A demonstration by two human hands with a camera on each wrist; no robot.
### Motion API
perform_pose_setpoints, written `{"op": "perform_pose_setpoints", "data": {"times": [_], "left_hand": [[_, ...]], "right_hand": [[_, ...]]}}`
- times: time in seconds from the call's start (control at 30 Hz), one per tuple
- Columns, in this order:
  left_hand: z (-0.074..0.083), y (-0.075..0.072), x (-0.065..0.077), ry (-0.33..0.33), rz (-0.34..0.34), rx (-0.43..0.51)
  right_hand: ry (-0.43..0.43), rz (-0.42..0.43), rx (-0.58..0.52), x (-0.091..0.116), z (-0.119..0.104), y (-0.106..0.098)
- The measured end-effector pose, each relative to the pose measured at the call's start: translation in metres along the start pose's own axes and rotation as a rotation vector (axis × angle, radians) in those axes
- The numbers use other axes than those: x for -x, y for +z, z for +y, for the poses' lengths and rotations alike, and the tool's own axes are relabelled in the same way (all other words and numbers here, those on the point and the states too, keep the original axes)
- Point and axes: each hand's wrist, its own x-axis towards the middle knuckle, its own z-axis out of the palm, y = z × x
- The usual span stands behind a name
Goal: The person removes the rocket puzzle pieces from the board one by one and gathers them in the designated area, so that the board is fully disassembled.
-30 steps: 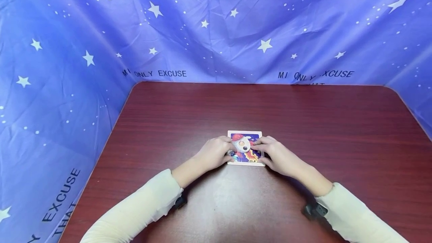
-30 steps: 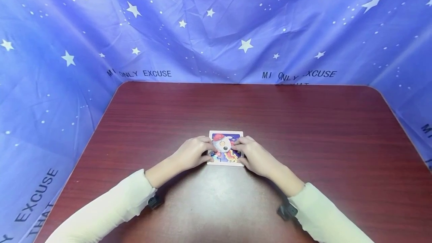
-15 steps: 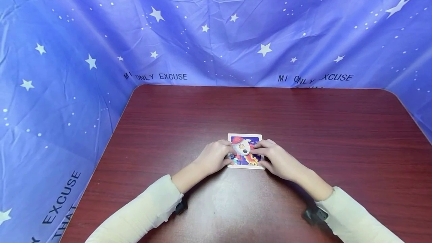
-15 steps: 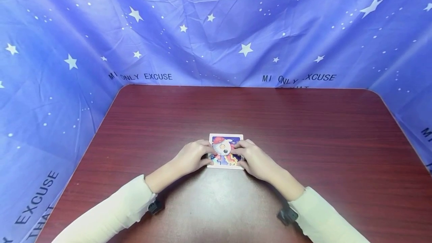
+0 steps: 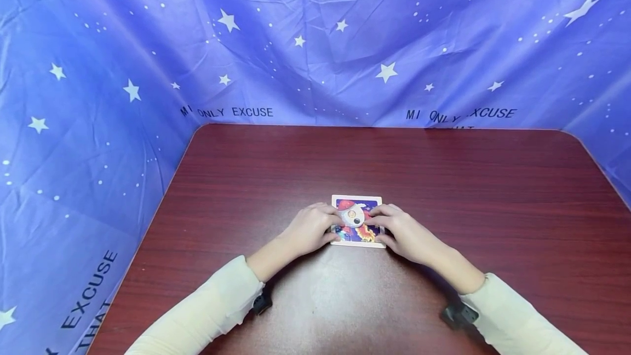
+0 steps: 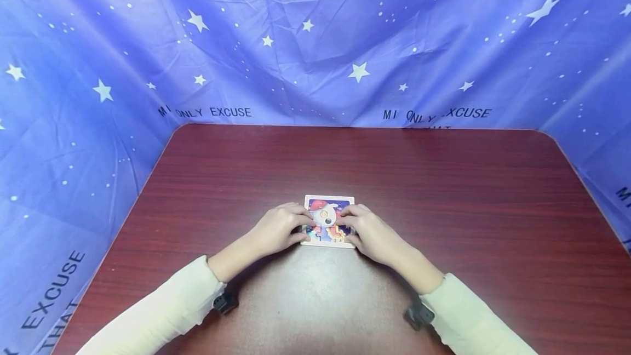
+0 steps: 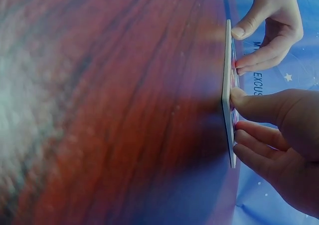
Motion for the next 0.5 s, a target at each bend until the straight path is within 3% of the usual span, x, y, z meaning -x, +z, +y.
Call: {"op": "perform_pose_setpoints", "data": {"times": [0.27,0.5], "left_hand": [[-0.001,-0.002,-0.001,0.001,-0.005,0.009],[-0.007,-0.004,-0.005,-0.026,-0.014,0.088]], "right_hand": [[0.021,-0.002,0.024,0.003,-0.005,0.0],[0.028,-0.057,0.058,0.011,-0.016,0.002]]}}
